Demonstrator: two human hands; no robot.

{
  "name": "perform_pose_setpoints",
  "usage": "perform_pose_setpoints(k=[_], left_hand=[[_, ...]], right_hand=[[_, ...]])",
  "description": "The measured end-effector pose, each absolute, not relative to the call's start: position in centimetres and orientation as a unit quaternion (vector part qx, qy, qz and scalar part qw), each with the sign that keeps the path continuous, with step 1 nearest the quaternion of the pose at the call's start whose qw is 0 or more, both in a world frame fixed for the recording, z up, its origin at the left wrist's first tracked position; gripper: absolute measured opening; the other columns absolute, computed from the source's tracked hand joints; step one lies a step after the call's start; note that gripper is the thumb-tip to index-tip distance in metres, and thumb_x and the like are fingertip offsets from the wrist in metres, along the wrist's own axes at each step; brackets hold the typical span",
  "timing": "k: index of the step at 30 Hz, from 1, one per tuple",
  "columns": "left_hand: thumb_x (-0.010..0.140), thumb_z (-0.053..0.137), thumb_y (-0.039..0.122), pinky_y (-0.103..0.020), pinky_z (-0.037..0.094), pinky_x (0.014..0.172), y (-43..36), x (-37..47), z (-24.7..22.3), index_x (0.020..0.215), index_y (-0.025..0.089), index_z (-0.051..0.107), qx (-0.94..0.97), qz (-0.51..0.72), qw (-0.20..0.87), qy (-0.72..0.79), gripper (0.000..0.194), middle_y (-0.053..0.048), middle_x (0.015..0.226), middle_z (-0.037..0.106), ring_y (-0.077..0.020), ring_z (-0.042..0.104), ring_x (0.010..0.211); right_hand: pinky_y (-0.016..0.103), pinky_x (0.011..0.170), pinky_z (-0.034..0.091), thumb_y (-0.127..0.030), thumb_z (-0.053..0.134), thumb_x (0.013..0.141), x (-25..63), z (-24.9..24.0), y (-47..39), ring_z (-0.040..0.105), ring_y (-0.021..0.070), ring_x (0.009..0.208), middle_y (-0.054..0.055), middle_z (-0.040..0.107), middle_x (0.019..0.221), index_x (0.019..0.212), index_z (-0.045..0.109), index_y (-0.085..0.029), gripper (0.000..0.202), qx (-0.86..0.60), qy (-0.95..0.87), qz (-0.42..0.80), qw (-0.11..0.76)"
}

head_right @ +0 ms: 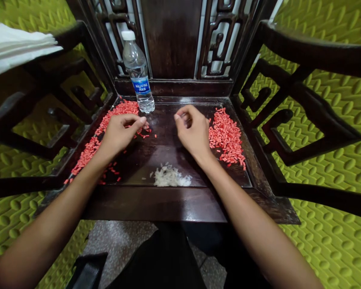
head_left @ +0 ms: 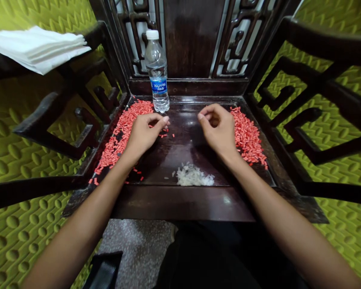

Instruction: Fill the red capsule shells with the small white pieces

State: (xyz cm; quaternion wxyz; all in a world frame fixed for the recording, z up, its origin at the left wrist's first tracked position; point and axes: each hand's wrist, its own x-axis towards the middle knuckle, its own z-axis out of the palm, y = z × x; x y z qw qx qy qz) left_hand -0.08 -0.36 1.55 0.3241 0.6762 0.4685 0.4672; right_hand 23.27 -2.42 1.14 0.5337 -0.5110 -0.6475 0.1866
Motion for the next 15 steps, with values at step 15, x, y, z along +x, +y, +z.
perform_pose_setpoints(k=[15], left_hand=[[0.093, 0.066, 0.016, -0.047, 0.047, 0.104, -0.1, -0.2, -0.9, 0.103, 0.020, 0.085, 0.834, 0.268, 0.159, 0.456, 0.022, -0.010, 0.109, 0.076, -0.0294, 0.064, 0.105]], right_hand=[[0.057, 0.093, 0.054, -0.028, 0.069, 0.091, 32.7, 4.7, -2.0, 0.073, 0.0408, 0.107, 0.020, 0.078, 0.104, 0.103, 0.082, -0.022, 0.019, -0.851, -0.469, -0.009, 0.236]])
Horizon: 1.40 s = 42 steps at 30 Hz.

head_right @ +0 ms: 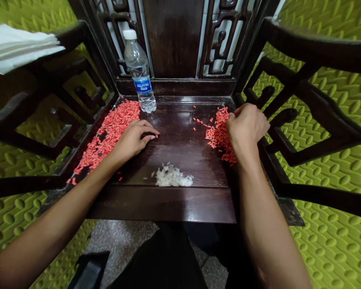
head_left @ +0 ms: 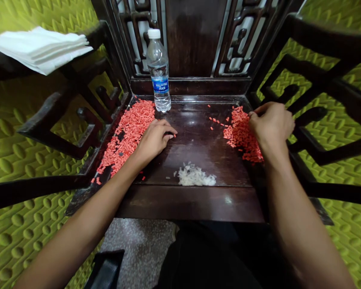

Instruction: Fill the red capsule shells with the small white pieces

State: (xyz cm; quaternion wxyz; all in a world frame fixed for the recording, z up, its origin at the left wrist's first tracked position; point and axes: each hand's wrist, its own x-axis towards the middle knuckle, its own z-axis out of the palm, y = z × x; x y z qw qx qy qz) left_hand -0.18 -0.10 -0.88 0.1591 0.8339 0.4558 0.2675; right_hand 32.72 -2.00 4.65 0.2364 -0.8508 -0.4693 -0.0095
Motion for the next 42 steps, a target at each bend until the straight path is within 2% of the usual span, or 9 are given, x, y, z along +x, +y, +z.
perform_pose_setpoints(k=[3, 6, 9, 11, 17, 22, 29, 33, 42], left_hand=[[0.093, 0.072, 0.021, -0.046, 0.047, 0.100, 0.0, -0.3, -0.7, 0.093, 0.021, 0.084, 0.829, 0.267, 0.155, 0.466, 0.012, -0.009, 0.102, 0.076, -0.0281, 0.064, 0.099], [0.092, 0.075, 0.026, -0.045, 0.048, 0.097, 0.1, -0.3, -0.6, 0.090, 0.021, 0.082, 0.830, 0.263, 0.157, 0.466, 0.009, -0.008, 0.098, 0.074, -0.0277, 0.064, 0.097], [0.094, 0.071, 0.026, -0.044, 0.048, 0.096, 0.0, -0.2, -0.6, 0.092, 0.020, 0.081, 0.840, 0.251, 0.154, 0.456, 0.011, -0.009, 0.097, 0.074, -0.0281, 0.065, 0.097], [0.094, 0.068, 0.024, -0.045, 0.048, 0.098, 0.0, 0.0, -0.6, 0.093, 0.019, 0.079, 0.846, 0.244, 0.145, 0.451, 0.013, -0.010, 0.098, 0.074, -0.0286, 0.065, 0.097], [0.091, 0.060, 0.015, -0.046, 0.049, 0.099, -0.5, 0.4, -0.6, 0.096, 0.017, 0.076, 0.851, 0.224, 0.120, 0.459, 0.017, -0.010, 0.098, 0.071, -0.0297, 0.065, 0.099], [0.092, 0.059, 0.016, -0.047, 0.049, 0.100, -0.8, 0.6, -0.6, 0.097, 0.019, 0.074, 0.849, 0.224, 0.113, 0.464, 0.017, -0.010, 0.101, 0.069, -0.0296, 0.063, 0.102], [0.094, 0.056, 0.017, -0.048, 0.050, 0.104, -0.8, 0.9, -0.2, 0.096, 0.016, 0.073, 0.854, 0.211, 0.129, 0.458, 0.017, -0.011, 0.102, 0.070, -0.0298, 0.065, 0.103], [0.096, 0.056, 0.020, -0.050, 0.049, 0.107, -0.8, 0.8, 0.1, 0.098, 0.018, 0.073, 0.864, 0.188, 0.120, 0.452, 0.016, -0.010, 0.104, 0.071, -0.0294, 0.065, 0.104], [0.097, 0.057, 0.022, -0.047, 0.051, 0.100, -0.8, 0.9, -0.2, 0.099, 0.016, 0.071, 0.882, 0.185, 0.120, 0.417, 0.015, -0.012, 0.104, 0.069, -0.0304, 0.064, 0.103]], right_hand=[[0.052, 0.088, 0.053, -0.023, 0.070, 0.090, 31.8, 4.3, -1.6, 0.071, 0.0324, 0.093, 0.017, 0.077, 0.096, 0.099, 0.081, -0.019, 0.015, -0.805, -0.524, 0.022, 0.276], [0.038, 0.075, 0.052, -0.018, 0.077, 0.086, 30.1, 3.1, -1.0, 0.065, 0.0211, 0.073, 0.006, 0.073, 0.079, 0.087, 0.081, -0.021, 0.005, -0.690, -0.647, 0.149, 0.287], [0.030, 0.062, 0.046, -0.026, 0.089, 0.079, 28.0, 1.8, -1.0, 0.061, 0.0168, 0.064, -0.001, 0.069, 0.071, 0.086, 0.081, -0.022, 0.011, -0.483, -0.775, 0.348, 0.213], [0.027, 0.061, 0.043, -0.030, 0.093, 0.076, 26.5, 1.5, -1.6, 0.059, 0.0148, 0.064, -0.003, 0.068, 0.072, 0.088, 0.082, -0.022, 0.018, -0.388, -0.813, 0.400, 0.168], [0.027, 0.072, 0.044, -0.016, 0.094, 0.077, 23.3, 2.5, -4.0, 0.062, 0.0152, 0.079, -0.002, 0.068, 0.087, 0.092, 0.082, -0.022, 0.020, -0.293, -0.868, 0.392, 0.090], [0.028, 0.075, 0.043, -0.003, 0.085, 0.082, 22.4, 2.8, -4.6, 0.063, 0.0156, 0.082, 0.000, 0.070, 0.087, 0.085, 0.082, -0.021, 0.019, -0.269, -0.894, 0.353, 0.054], [0.027, 0.069, 0.044, -0.010, 0.078, 0.092, 22.8, 2.6, -4.1, 0.065, 0.0149, 0.072, 0.001, 0.077, 0.080, 0.083, 0.078, -0.017, 0.011, -0.282, -0.850, 0.434, 0.100], [0.025, 0.066, 0.045, -0.009, 0.075, 0.090, 22.7, 2.8, -4.2, 0.066, 0.0145, 0.071, 0.001, 0.079, 0.079, 0.085, 0.079, -0.016, 0.009, -0.309, -0.837, 0.440, 0.105], [0.029, 0.078, 0.054, -0.009, 0.070, 0.091, 22.2, 2.3, -4.3, 0.072, 0.0172, 0.083, 0.004, 0.082, 0.091, 0.091, 0.082, -0.017, 0.015, -0.294, -0.824, 0.454, 0.168]])
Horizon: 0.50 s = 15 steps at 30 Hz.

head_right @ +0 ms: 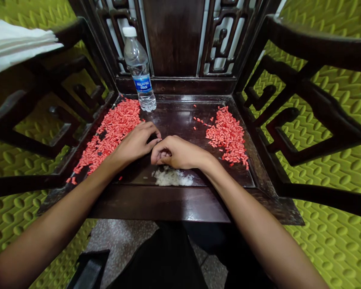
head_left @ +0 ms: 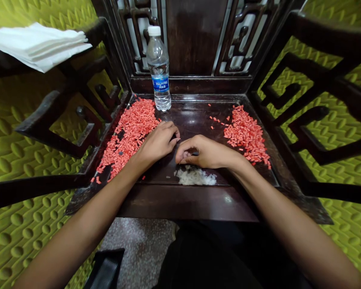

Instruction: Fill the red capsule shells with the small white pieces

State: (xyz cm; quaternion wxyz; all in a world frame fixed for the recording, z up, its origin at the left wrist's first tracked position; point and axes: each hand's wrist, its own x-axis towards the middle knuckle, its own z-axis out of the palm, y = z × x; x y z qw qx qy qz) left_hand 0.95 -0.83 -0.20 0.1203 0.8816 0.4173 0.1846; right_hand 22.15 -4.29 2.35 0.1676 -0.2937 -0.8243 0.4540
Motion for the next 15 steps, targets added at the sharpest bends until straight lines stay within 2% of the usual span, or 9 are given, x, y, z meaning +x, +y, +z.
perform_pose_setpoints(k=[6, 15], left_hand=[[0.094, 0.059, 0.018, -0.045, 0.051, 0.102, -0.99, 0.85, 0.25, 0.097, 0.016, 0.072, 0.871, 0.211, 0.153, 0.417, 0.013, -0.010, 0.102, 0.071, -0.0283, 0.066, 0.102], [0.093, 0.065, 0.023, -0.041, 0.052, 0.096, -0.97, 1.02, 0.61, 0.094, 0.016, 0.074, 0.848, 0.258, 0.196, 0.420, 0.012, -0.008, 0.097, 0.075, -0.0255, 0.069, 0.096]], right_hand=[[0.028, 0.070, 0.052, -0.015, 0.078, 0.086, 22.24, 2.34, -4.26, 0.066, 0.0141, 0.072, 0.002, 0.077, 0.077, 0.084, 0.080, -0.016, 0.003, -0.314, -0.785, 0.495, 0.199], [0.025, 0.063, 0.057, -0.020, 0.077, 0.084, 21.99, 2.77, -4.87, 0.070, 0.0132, 0.062, 0.000, 0.076, 0.069, 0.080, 0.072, -0.016, 0.008, -0.293, -0.705, 0.628, 0.152]])
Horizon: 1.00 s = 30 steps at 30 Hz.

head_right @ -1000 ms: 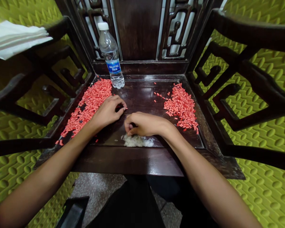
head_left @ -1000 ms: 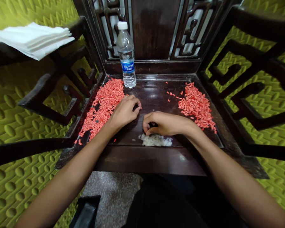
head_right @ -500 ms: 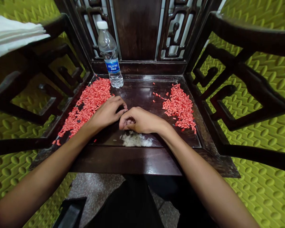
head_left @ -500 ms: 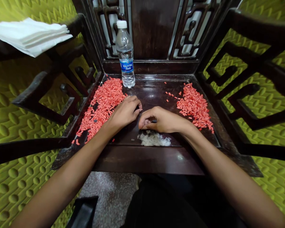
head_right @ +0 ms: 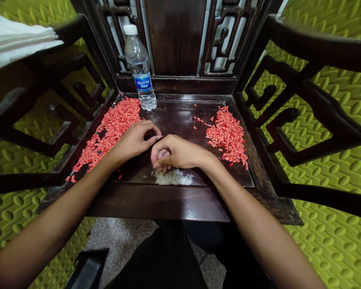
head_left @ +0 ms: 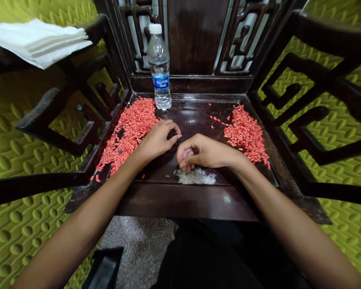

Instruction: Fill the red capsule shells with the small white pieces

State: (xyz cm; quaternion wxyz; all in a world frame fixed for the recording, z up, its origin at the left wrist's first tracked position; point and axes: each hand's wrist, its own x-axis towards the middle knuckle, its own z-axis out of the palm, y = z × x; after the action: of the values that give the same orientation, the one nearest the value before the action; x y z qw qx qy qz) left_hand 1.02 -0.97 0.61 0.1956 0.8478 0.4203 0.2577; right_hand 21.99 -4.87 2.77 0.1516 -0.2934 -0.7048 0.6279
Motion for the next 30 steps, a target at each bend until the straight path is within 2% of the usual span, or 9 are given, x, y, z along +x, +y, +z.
perform_pose_setpoints(k=[3, 8, 12, 17, 21, 30], left_hand=[[0.093, 0.067, 0.026, -0.038, 0.052, 0.089, -1.2, 1.2, 0.7, 0.094, 0.017, 0.076, 0.830, 0.281, 0.226, 0.426, 0.013, -0.007, 0.095, 0.078, -0.0236, 0.070, 0.091], [0.088, 0.073, 0.030, -0.033, 0.052, 0.078, -1.2, 1.4, 0.5, 0.091, 0.017, 0.077, 0.763, 0.357, 0.339, 0.419, 0.013, -0.006, 0.090, 0.080, -0.0200, 0.072, 0.083], [0.081, 0.084, 0.039, -0.031, 0.054, 0.075, -0.9, 1.4, 0.6, 0.087, 0.016, 0.075, 0.702, 0.405, 0.427, 0.400, 0.025, -0.007, 0.087, 0.080, -0.0183, 0.072, 0.080], [0.075, 0.094, 0.049, -0.028, 0.053, 0.072, -1.2, 1.4, 1.2, 0.087, 0.017, 0.075, 0.657, 0.435, 0.476, 0.391, 0.039, -0.006, 0.088, 0.079, -0.0163, 0.071, 0.078], [0.072, 0.097, 0.049, -0.027, 0.050, 0.066, -1.7, 1.6, 1.6, 0.086, 0.017, 0.075, 0.621, 0.461, 0.516, 0.368, 0.041, -0.005, 0.085, 0.078, -0.0151, 0.068, 0.074], [0.076, 0.096, 0.046, -0.027, 0.052, 0.069, -2.2, 1.9, 2.0, 0.086, 0.017, 0.075, 0.626, 0.465, 0.524, 0.342, 0.037, -0.006, 0.090, 0.079, -0.0151, 0.068, 0.077]], right_hand=[[0.026, 0.063, 0.056, -0.024, 0.076, 0.087, 22.0, 2.9, -4.8, 0.071, 0.0141, 0.065, 0.001, 0.077, 0.073, 0.082, 0.072, -0.016, 0.010, -0.284, -0.709, 0.628, 0.148], [0.024, 0.061, 0.046, -0.024, 0.081, 0.086, 22.3, 3.0, -4.3, 0.060, 0.0111, 0.063, -0.002, 0.070, 0.067, 0.079, 0.075, -0.015, 0.012, -0.281, -0.755, 0.559, 0.198], [0.026, 0.058, 0.049, -0.032, 0.086, 0.084, 22.7, 3.2, -4.0, 0.060, 0.0122, 0.060, -0.001, 0.069, 0.067, 0.080, 0.075, -0.016, 0.020, -0.291, -0.716, 0.585, 0.247], [0.029, 0.064, 0.056, -0.032, 0.088, 0.084, 23.5, 3.7, -3.6, 0.065, 0.0140, 0.064, 0.002, 0.074, 0.073, 0.086, 0.079, -0.015, 0.019, -0.321, -0.696, 0.532, 0.360], [0.031, 0.066, 0.059, -0.036, 0.087, 0.086, 23.7, 3.9, -3.4, 0.068, 0.0162, 0.069, 0.003, 0.076, 0.079, 0.090, 0.080, -0.017, 0.020, -0.347, -0.689, 0.458, 0.441], [0.029, 0.064, 0.058, -0.041, 0.085, 0.088, 23.3, 3.5, -3.3, 0.068, 0.0146, 0.070, 0.002, 0.073, 0.083, 0.098, 0.074, -0.019, 0.026, -0.376, -0.674, 0.408, 0.487]])
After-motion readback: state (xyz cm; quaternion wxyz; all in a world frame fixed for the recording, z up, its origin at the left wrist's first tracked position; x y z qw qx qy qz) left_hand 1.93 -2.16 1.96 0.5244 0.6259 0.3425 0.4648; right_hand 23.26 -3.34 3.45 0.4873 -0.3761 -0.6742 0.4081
